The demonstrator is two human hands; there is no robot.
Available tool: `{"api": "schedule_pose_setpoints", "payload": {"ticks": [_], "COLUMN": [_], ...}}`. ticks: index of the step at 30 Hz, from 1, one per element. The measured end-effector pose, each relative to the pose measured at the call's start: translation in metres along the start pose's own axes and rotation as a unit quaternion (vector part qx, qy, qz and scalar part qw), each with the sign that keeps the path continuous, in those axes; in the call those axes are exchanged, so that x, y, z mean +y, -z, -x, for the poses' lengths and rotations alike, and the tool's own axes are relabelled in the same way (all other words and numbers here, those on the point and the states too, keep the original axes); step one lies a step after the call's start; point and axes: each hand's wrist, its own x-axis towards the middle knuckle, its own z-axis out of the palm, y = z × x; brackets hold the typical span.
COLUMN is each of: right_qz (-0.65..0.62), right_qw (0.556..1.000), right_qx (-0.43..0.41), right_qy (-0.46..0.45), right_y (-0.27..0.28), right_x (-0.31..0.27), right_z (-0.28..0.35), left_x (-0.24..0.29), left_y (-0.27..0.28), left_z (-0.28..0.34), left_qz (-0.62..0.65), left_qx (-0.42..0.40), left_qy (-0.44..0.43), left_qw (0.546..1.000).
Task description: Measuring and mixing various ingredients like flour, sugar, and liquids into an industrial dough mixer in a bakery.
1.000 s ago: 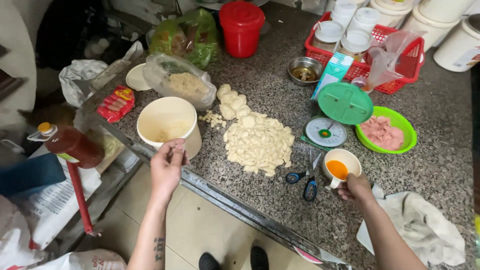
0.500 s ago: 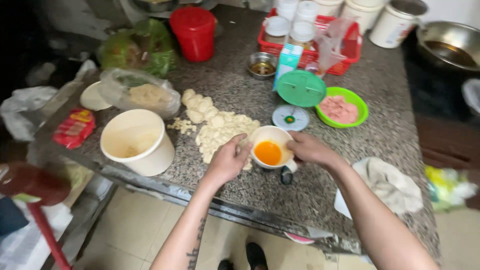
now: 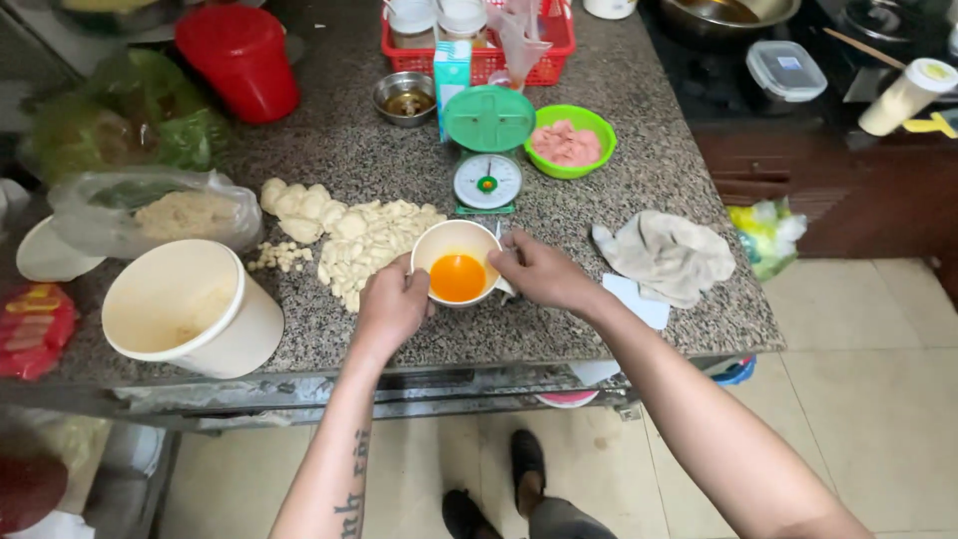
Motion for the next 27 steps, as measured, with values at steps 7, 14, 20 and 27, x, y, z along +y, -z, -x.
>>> {"api": "schedule_pose_setpoints", "payload": {"ticks": [7, 14, 20, 27], "right_qz": [-0.224, -0.331, -0.294, -0.321], "right_qw": [0.974, 0.943, 0.954, 0.934], "right_qx": [-0.016, -0.028, -0.030, 0.048], "right_qy": [-0.039, -0.025, -0.044, -0.150], "right_y": [-0.023, -0.034, -0.008, 0.013], "right_x": [0.006, 0.038, 0.085, 0.186], "right_z": [0.038, 0.030, 0.032, 0.016], "left_x": [-0.004, -0.016, -0.025, -0.045], "left_y": [-0.015, -0.032, -0.038, -0.123], "left_z": [0.015, 0.029, 0.043, 0.020], "left_qz": [0.069, 0.219, 0.132, 0.043], "left_qx": [0.019, 0.007, 0.056, 0.075], "left_qy": [0.029, 0.033, -0.012, 0.062], "left_qw": [0.997, 0.975, 0.990, 0.994]}}
